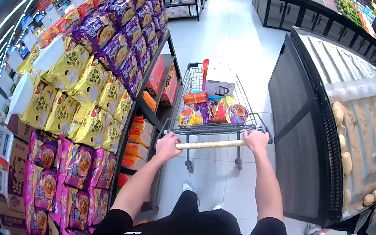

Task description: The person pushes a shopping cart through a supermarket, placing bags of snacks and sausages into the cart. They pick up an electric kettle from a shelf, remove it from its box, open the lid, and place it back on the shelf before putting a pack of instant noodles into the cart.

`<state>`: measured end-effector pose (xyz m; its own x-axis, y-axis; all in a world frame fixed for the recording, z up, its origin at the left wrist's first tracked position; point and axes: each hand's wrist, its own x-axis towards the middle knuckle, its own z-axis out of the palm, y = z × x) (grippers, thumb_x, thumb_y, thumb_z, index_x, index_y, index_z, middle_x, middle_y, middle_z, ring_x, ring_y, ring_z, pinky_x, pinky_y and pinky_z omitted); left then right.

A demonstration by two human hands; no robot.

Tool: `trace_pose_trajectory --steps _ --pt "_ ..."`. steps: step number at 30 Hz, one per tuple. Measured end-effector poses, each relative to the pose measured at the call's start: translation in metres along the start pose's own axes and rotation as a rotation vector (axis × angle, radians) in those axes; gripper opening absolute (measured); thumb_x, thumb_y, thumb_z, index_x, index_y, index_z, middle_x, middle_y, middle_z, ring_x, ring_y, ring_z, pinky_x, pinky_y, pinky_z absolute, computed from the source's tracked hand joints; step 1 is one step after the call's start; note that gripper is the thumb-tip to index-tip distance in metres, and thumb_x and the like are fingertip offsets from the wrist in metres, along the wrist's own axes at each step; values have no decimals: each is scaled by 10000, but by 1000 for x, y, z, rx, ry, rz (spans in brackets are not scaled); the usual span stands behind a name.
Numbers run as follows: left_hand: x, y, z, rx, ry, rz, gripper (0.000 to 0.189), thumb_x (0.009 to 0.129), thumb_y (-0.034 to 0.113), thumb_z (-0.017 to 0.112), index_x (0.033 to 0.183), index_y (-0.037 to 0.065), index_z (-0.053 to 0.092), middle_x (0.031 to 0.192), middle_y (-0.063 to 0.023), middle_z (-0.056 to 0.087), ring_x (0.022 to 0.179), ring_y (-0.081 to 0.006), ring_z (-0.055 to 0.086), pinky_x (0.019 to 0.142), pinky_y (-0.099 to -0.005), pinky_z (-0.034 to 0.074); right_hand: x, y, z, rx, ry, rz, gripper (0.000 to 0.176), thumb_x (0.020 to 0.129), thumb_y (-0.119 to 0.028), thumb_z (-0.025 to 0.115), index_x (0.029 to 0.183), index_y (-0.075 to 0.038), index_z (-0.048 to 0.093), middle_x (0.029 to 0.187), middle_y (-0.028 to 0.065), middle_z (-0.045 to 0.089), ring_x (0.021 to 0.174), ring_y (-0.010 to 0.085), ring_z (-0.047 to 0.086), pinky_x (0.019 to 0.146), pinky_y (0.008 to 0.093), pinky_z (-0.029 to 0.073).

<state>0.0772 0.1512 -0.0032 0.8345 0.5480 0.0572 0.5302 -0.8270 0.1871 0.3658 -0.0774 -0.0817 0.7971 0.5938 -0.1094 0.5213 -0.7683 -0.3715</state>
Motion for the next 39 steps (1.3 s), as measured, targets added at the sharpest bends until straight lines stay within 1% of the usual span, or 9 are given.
trace_pose_trajectory --steps 3,6,11,14,17,23,26,30,39 --pt "41 -20 -5 26 -90 -69 159 702 256 703 819 149 711 894 -59 688 873 -272 667 746 -407 536 29 -23 -2 -14 -48 -7 490 900 -476 440 807 -119 762 795 124 715 788 317 678 873 455 439" --pt "79 -43 -5 48 -207 -128 176 686 243 693 829 149 733 826 -85 710 791 -295 685 718 -417 543 57 -42 -2 -38 -76 11 461 900 -479 448 847 -140 756 825 126 712 790 339 679 710 444 525" --pt "143 -84 0 89 -215 -72 164 711 256 670 819 155 741 800 -97 710 772 -301 686 713 -420 540 97 -66 14 14 55 -7 431 921 -413 446 809 -100 722 792 132 699 795 341 656 753 441 479" --pt "175 -100 3 88 -218 -77 168 720 263 663 824 161 746 775 -97 707 764 -300 686 710 -416 537 106 -77 39 84 385 -127 224 924 -250 524 826 -85 640 796 93 626 856 304 566 863 443 402" --pt "192 -112 5 88 -195 -27 187 685 263 712 836 156 742 765 -86 708 764 -287 694 712 -405 535 111 -85 55 48 479 -140 186 931 -238 518 893 -95 632 880 95 608 927 296 541 909 448 375" --pt "243 -133 14 86 -120 51 133 667 228 709 763 135 703 732 -92 688 727 -291 674 694 -406 518 152 -112 47 68 442 -35 215 925 -260 507 923 -102 652 931 83 576 994 285 495 998 468 313" --pt "264 -137 23 30 86 150 108 668 213 702 661 120 648 671 -84 649 668 -282 634 655 -392 472 178 -109 46 68 357 -34 280 911 -308 503 877 -113 702 959 84 579 1027 288 470 1002 467 307" --pt "301 -128 29 51 83 157 71 688 195 687 689 134 649 700 -78 662 720 -264 650 700 -389 475 224 -94 54 94 374 -49 265 887 -325 517 860 -149 714 922 75 572 998 290 476 986 474 296" --pt "408 -120 58 72 167 149 85 670 159 705 693 122 632 678 -79 644 703 -275 636 691 -405 458 352 -75 42 208 134 -57 314 892 -383 484 979 -217 736 1063 66 600 1126 300 459 1090 505 203"
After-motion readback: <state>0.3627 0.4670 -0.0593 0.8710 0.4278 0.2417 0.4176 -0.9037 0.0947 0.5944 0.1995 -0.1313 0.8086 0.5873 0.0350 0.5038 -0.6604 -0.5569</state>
